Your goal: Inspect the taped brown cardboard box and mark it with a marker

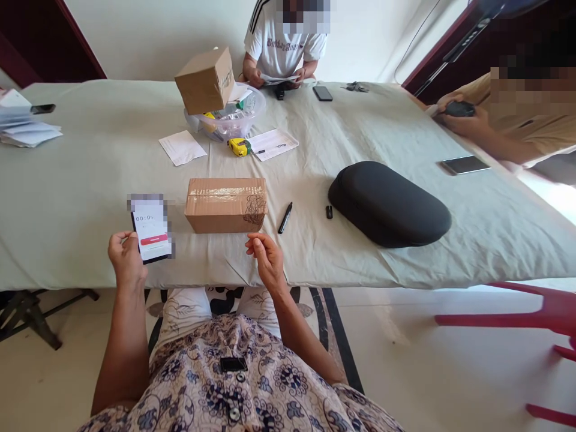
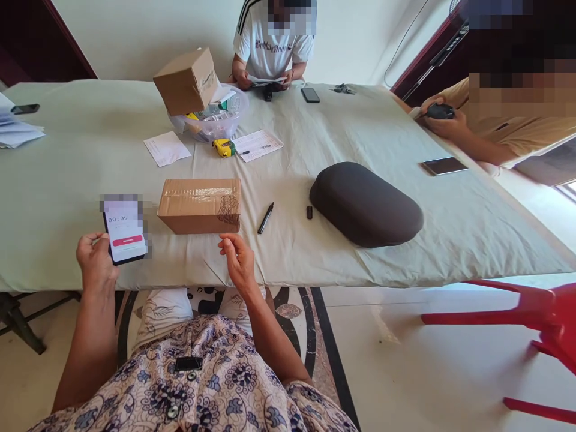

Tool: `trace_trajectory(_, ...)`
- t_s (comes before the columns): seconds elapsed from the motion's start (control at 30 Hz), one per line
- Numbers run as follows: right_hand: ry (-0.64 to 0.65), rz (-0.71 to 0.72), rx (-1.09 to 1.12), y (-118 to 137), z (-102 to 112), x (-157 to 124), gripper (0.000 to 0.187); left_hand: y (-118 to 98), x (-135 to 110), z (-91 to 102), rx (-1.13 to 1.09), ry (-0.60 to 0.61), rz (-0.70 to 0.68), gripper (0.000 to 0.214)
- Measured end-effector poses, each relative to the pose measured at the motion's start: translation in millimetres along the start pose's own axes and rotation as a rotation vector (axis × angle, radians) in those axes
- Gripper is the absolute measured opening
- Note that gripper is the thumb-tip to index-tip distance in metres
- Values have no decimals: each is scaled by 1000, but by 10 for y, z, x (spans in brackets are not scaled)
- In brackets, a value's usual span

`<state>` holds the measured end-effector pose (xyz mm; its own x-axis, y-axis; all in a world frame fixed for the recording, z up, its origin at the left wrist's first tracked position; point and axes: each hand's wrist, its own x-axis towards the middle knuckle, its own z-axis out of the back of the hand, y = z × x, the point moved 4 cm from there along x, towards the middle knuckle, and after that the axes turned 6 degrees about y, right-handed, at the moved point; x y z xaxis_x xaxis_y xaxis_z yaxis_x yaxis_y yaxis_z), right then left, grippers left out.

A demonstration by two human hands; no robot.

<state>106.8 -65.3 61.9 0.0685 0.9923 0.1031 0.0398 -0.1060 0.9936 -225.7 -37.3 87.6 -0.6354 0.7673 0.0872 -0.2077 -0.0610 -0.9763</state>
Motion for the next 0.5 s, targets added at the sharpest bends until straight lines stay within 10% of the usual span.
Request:
trace_trajectory(0.33,472,-56,155,181,-181,-226,60,-674,-907,-878,-536,407,2,41)
trace_trajectory(0.5,413,-64,279,292,60,-324,73,-783,-1206,-1230,-638,493,38,37)
